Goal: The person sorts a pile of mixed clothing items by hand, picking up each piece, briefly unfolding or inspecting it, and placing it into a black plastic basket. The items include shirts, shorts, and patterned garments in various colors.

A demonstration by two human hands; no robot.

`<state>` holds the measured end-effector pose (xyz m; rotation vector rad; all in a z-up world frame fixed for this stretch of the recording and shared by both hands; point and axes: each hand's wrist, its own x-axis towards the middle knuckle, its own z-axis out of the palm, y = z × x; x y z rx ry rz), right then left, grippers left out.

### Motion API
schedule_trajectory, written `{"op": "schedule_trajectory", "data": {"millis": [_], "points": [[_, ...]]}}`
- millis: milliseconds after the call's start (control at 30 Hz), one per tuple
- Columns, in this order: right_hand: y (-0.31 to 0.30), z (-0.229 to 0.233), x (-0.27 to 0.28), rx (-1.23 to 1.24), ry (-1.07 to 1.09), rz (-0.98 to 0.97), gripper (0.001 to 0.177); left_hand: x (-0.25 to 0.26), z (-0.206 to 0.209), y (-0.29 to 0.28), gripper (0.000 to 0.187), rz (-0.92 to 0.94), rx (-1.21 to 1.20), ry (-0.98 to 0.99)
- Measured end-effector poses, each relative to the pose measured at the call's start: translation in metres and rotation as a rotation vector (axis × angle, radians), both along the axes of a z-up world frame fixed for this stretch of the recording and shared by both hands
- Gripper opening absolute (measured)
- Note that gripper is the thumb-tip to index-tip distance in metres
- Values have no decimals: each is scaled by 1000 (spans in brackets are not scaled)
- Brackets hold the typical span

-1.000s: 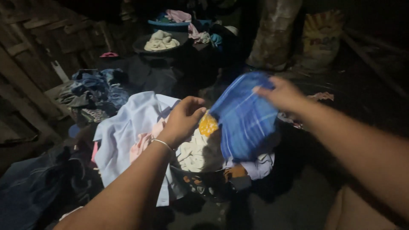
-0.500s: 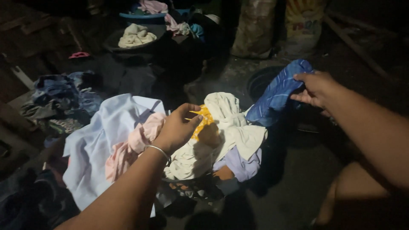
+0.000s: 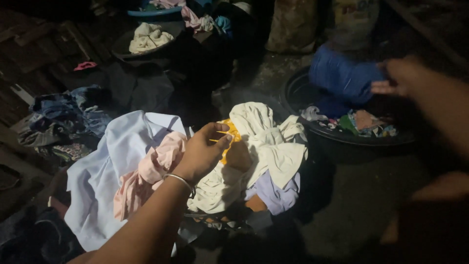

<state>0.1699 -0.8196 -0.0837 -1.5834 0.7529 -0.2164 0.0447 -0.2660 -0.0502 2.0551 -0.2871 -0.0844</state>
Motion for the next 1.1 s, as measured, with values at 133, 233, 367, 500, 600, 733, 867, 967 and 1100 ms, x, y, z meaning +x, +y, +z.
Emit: {"op": "schedule_trajectory", "data": {"millis": [133, 233, 367, 500, 600, 733, 867, 967, 1100], "points": [[62, -4, -48, 50, 158, -130, 46, 4, -2, -4, 37, -16, 60, -1], [103, 3, -74, 89, 209, -39, 49, 9, -9, 1, 37, -52, 47, -15], [141, 14, -84, 15, 245, 131, 51, 13, -15, 14, 37, -61, 118, -108], [169, 21, -81, -25, 98, 291, 53, 8, -16, 27, 38, -58, 169, -118], [196, 33, -85, -65, 52, 370, 55, -1, -10, 31, 38, -33, 209, -90], [235, 55, -103, -156, 48, 503, 53, -12, 1, 35, 38, -13, 346, -84], [258, 56, -105, -216, 70, 671, 53, -16, 1, 43, 39, -27, 355, -62], [264, 34, -92, -294, 36, 782, 51, -14, -5, 50, 39, -52, 332, -89], [269, -16, -63, -544, -169, 881, 62, -13, -11, 58, 39, -60, 317, -94]]}}
